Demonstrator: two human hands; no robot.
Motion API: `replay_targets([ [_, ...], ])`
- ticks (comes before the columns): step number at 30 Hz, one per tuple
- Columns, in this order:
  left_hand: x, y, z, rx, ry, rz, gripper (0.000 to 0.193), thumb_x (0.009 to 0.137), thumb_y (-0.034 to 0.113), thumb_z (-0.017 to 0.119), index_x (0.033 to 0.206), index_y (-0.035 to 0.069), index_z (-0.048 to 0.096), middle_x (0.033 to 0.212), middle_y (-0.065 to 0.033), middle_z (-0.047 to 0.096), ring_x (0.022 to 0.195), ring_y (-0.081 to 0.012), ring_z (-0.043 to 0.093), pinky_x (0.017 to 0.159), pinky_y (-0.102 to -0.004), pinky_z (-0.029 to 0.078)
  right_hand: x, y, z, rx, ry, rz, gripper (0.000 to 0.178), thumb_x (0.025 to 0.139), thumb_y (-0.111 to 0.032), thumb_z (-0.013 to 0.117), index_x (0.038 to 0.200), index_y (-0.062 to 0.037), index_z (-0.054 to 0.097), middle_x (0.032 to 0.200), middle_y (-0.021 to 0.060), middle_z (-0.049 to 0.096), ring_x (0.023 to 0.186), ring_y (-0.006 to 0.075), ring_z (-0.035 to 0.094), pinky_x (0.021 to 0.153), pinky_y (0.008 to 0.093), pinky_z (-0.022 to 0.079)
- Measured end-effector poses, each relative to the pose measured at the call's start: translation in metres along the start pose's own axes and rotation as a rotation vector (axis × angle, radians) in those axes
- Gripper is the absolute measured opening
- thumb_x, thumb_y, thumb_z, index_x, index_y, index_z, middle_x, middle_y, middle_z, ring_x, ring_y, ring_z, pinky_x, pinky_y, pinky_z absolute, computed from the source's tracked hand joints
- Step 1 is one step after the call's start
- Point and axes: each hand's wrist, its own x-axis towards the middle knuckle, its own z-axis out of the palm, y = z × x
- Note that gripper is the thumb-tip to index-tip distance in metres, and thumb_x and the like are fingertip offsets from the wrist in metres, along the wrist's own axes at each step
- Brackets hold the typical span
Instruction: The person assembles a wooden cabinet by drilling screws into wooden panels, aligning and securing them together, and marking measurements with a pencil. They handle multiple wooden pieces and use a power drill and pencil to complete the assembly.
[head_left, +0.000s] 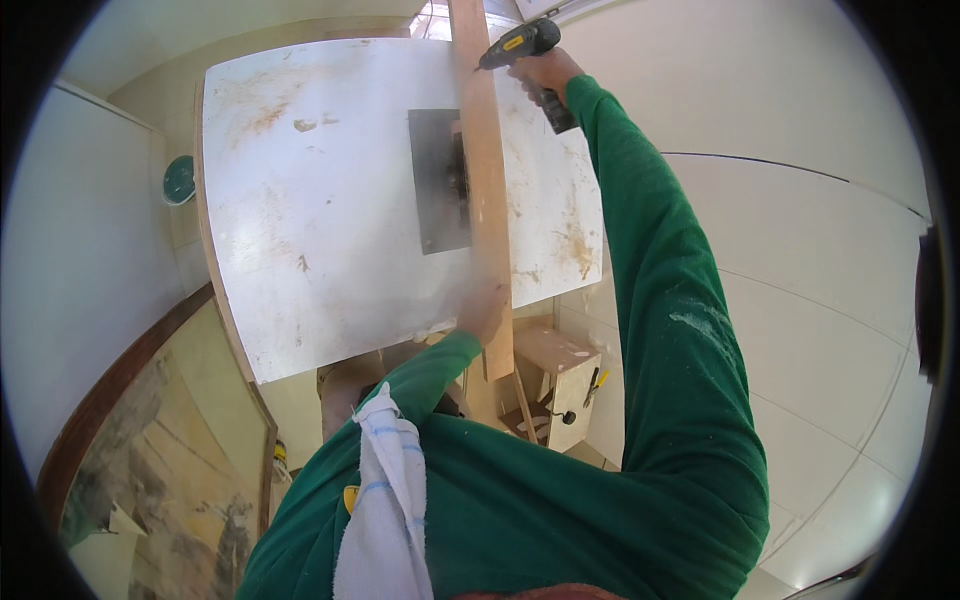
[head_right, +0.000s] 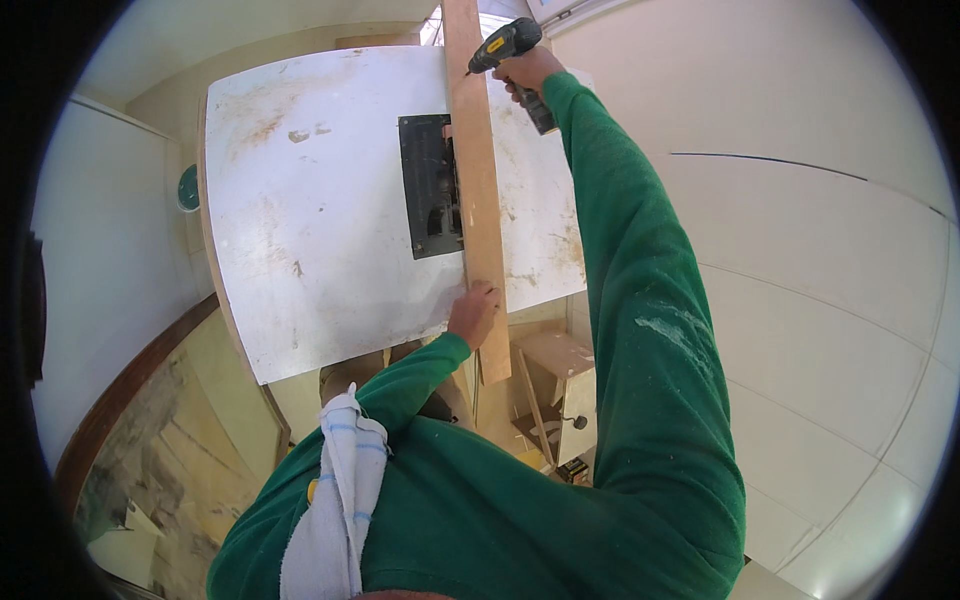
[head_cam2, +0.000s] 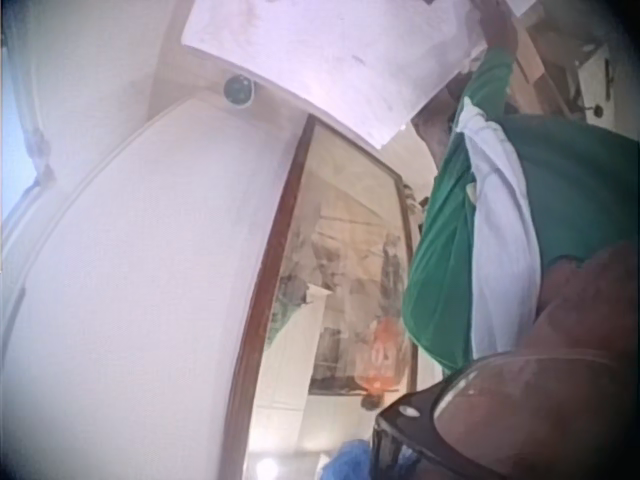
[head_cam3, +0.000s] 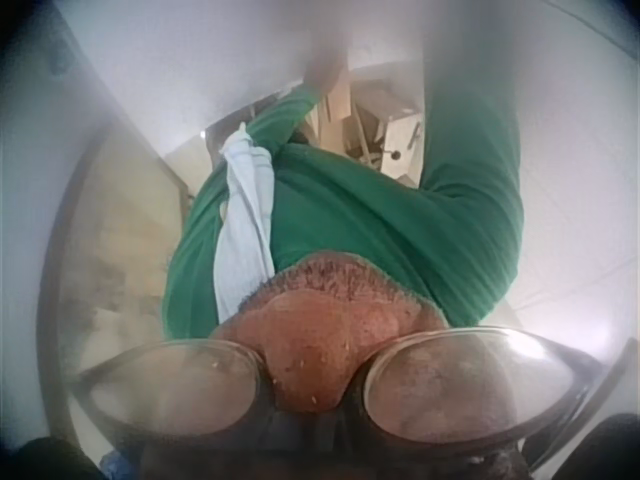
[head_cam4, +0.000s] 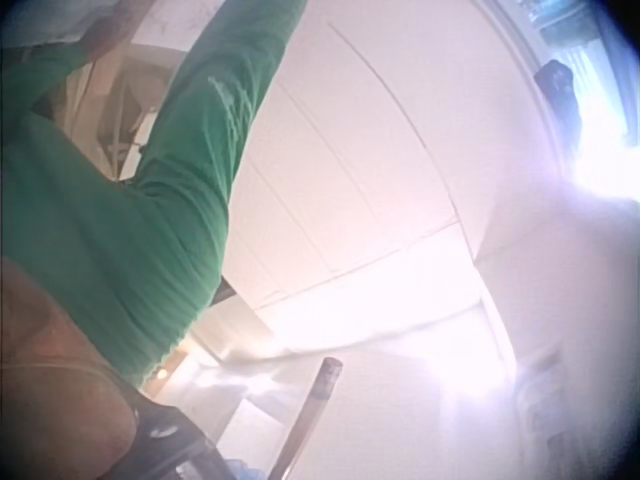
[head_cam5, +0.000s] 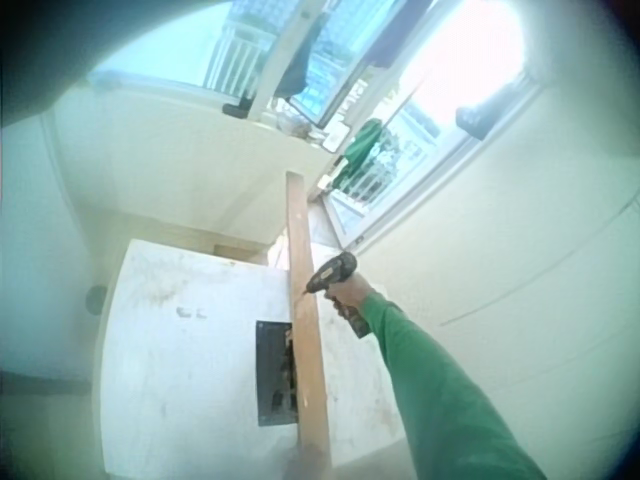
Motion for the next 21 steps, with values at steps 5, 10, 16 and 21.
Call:
replay_targets([
  [5,0.001,0.002,-0.001,0.004,-0.071,-0.042,0.012,0.094,0.007,0.074,0.103,0.003,0.068,0.111,-0.0168,0.067,0.11,-0.0408,0.069,0.084,-0.0537,0.061,0.005,-0.002,-0.006,0.021,-0.038,0.035,0.026,0.094,-0.017,0.082,0.113,-0.0015,0.073,0.077,0.0073,0.068,0.053,0.0178,0.065,0.047,0.0355,0.055],
  [10,0.001,0.003,-0.005,-0.011,-0.034,-0.02,0.009,0.096,0.008,0.071,0.102,0.003,0.069,0.111,-0.0174,0.068,0.108,-0.042,0.07,0.084,-0.0533,0.061,0.004,-0.01,-0.012,0.019,-0.048,0.041,0.013,0.095,-0.012,0.079,0.097,-0.0021,0.071,0.073,0.0077,0.07,0.054,0.0176,0.066,0.05,0.0372,0.057],
  [16,0.002,0.003,-0.005,-0.018,0.007,0.009,0.006,0.096,0.008,0.068,0.1,0.004,0.068,0.106,-0.0167,0.067,0.102,-0.0424,0.07,0.084,-0.0533,0.061,-0.002,-0.008,-0.016,0.021,-0.047,0.038,0.013,0.095,-0.012,0.08,0.101,-0.0025,0.073,0.074,0.0074,0.071,0.055,0.0173,0.066,0.051,0.0374,0.057],
  [21,0.002,0.005,-0.009,-0.058,0.036,0.019,0.004,0.095,0.009,0.068,0.096,0.004,0.068,0.102,-0.0174,0.066,0.1,-0.0424,0.071,0.083,-0.0531,0.059,-0.001,-0.004,-0.02,0.026,-0.056,0.038,0.032,0.094,-0.017,0.081,0.119,0.0,0.072,0.076,0.0071,0.071,0.054,0.0171,0.067,0.049,0.0345,0.058],
])
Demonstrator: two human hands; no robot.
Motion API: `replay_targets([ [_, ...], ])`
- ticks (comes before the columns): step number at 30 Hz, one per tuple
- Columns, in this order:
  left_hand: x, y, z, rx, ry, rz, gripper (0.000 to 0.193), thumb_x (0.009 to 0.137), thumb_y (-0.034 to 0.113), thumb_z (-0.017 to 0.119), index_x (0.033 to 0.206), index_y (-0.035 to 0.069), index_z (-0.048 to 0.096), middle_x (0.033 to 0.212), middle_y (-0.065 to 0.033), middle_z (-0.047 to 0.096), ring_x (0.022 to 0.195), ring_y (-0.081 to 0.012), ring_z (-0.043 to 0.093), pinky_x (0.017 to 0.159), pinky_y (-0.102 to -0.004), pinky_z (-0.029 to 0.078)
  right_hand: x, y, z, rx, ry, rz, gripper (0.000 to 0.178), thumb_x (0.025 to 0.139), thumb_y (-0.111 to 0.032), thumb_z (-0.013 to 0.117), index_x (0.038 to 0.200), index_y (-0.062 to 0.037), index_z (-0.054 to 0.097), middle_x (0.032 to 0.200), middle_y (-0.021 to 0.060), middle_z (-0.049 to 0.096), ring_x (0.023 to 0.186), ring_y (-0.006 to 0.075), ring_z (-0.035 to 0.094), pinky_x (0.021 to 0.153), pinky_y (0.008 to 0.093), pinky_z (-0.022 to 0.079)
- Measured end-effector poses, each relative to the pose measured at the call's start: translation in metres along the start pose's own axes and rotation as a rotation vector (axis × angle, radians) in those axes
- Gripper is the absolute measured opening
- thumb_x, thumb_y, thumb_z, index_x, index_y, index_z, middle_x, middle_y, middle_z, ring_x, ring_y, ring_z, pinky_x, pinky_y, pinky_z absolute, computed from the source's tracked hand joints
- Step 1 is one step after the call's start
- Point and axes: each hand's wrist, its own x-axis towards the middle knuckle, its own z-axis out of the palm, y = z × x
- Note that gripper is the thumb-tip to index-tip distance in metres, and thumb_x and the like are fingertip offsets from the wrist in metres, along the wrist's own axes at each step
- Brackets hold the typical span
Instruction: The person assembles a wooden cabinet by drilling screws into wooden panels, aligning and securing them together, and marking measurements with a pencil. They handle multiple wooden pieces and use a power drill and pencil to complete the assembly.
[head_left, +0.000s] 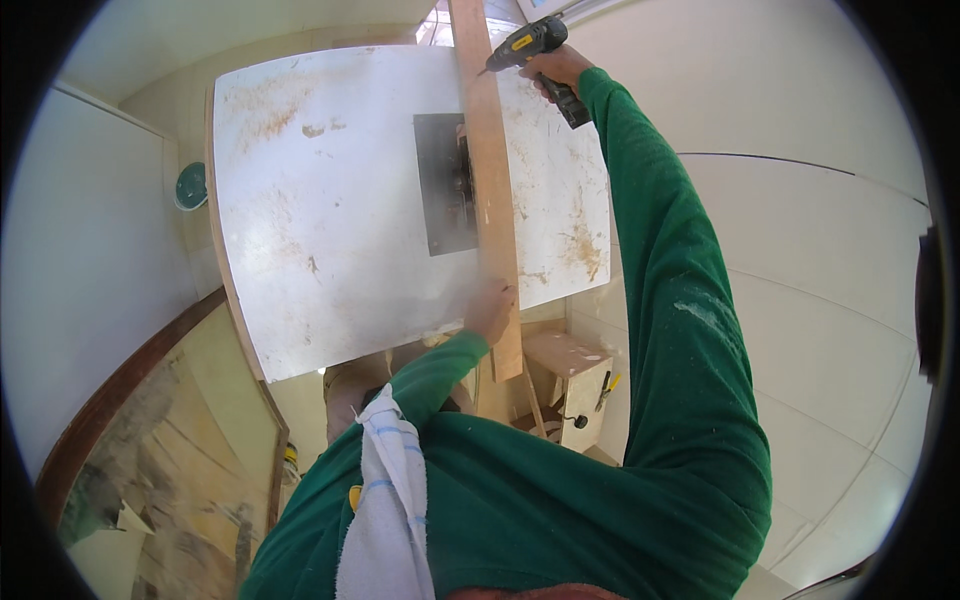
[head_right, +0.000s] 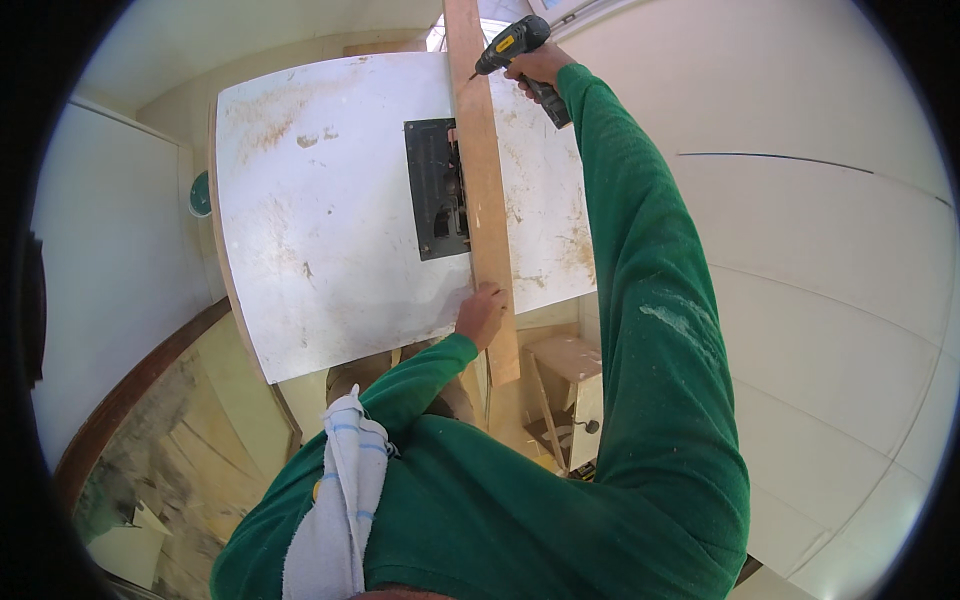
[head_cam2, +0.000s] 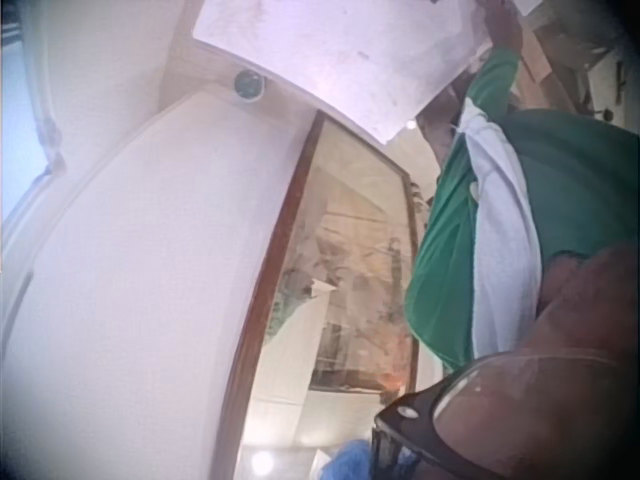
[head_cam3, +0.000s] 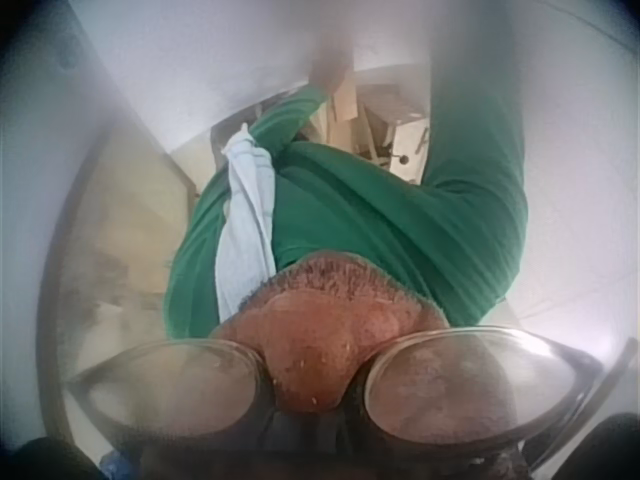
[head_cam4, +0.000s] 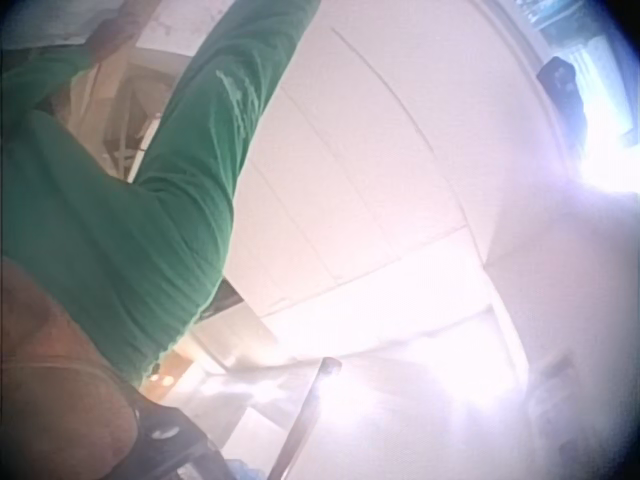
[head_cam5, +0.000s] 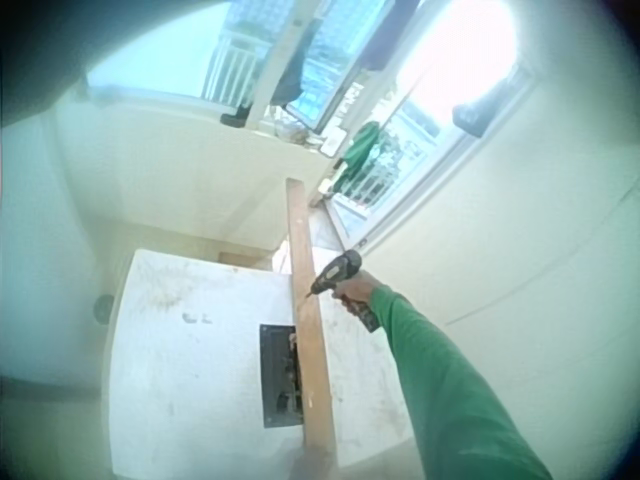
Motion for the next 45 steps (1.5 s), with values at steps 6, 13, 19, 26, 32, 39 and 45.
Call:
replay_targets([
  [6,0.023,0.015,-0.044,-0.144,0.08,-0.037,0.012,0.098,0.016,0.076,0.101,0.004,0.078,0.108,-0.0175,0.072,0.101,-0.0431,0.071,0.085,-0.0515,0.058,-0.001,-0.002,-0.001,0.025,0.018,0.007,0.022,0.092,-0.015,0.082,0.108,-0.0023,0.076,0.075,0.0078,0.071,0.057,0.0177,0.068,0.051,0.0369,0.057],
  [13,0.244,-0.062,-0.2,0.051,0.541,0.035,0.031,0.092,0.009,0.083,0.123,0.006,0.086,0.099,-0.0208,0.079,0.088,-0.0374,0.077,0.086,-0.0468,0.061,-0.005,0.005,0.001,-0.001,0.054,-0.061,0.026,0.09,-0.018,0.082,0.109,-0.0013,0.077,0.074,0.0082,0.071,0.056,0.0179,0.067,0.051,0.0363,0.057],
  [19,0.388,-0.092,-0.215,0.286,0.388,0.152,0.034,0.088,0.014,0.084,0.121,0.007,0.086,0.099,-0.0207,0.082,0.092,-0.0377,0.08,0.087,-0.0499,0.062,-0.016,0.014,0.009,-0.013,0.127,-0.113,0.033,0.087,-0.023,0.085,0.109,0.0004,0.081,0.077,0.0094,0.077,0.058,0.0181,0.071,0.054,0.0352,0.06],
  [26,0.435,-0.115,-0.199,0.349,0.208,0.135,0.025,0.089,0.026,0.084,0.11,0.012,0.088,0.097,-0.0161,0.084,0.091,-0.0328,0.082,0.087,-0.045,0.064,-0.069,0.043,0.021,0.09,0.259,-0.208,0.04,0.086,-0.036,0.086,0.102,0.0006,0.084,0.082,0.0092,0.082,0.065,0.0176,0.077,0.066,0.0329,0.064],
  [32,0.425,-0.11,-0.216,-0.031,0.356,0.122,0.023,0.096,0.022,0.091,0.109,0.003,0.088,0.094,-0.0034,0.083,0.086,-0.013,0.073,0.082,-0.0314,0.06,-0.198,0.158,0.081,0.253,0.703,-0.296,0.053,0.084,-0.045,0.095,0.12,-0.0079,0.083,0.099,0.0174,0.084,0.099,0.0368,0.081,0.094,0.0482,0.061],
  [39,0.206,0.01,-0.197,-0.376,-0.024,0.06,0.034,0.113,0.007,0.069,0.144,-0.006,0.073,0.103,-0.0092,0.078,0.092,-0.016,0.072,0.086,-0.0304,0.062,-0.4,0.332,0.224,0.261,0.911,0.203,0.069,0.081,-0.031,0.095,0.139,-0.0087,0.065,0.123,0.0225,0.078,0.112,0.0425,0.076,0.096,0.0486,0.059],
  [45,0.012,0.073,-0.13,-0.427,-0.543,-0.272,0.024,0.112,0.004,0.065,0.136,-0.001,0.071,0.114,-0.0114,0.077,0.096,-0.0172,0.075,0.081,-0.0313,0.063,-0.515,0.444,0.384,0.495,1.048,0.868,0.065,0.089,-0.026,0.083,0.144,0.0008,0.062,0.124,0.0305,0.078,0.12,0.0473,0.075,0.102,0.0498,0.059],
])
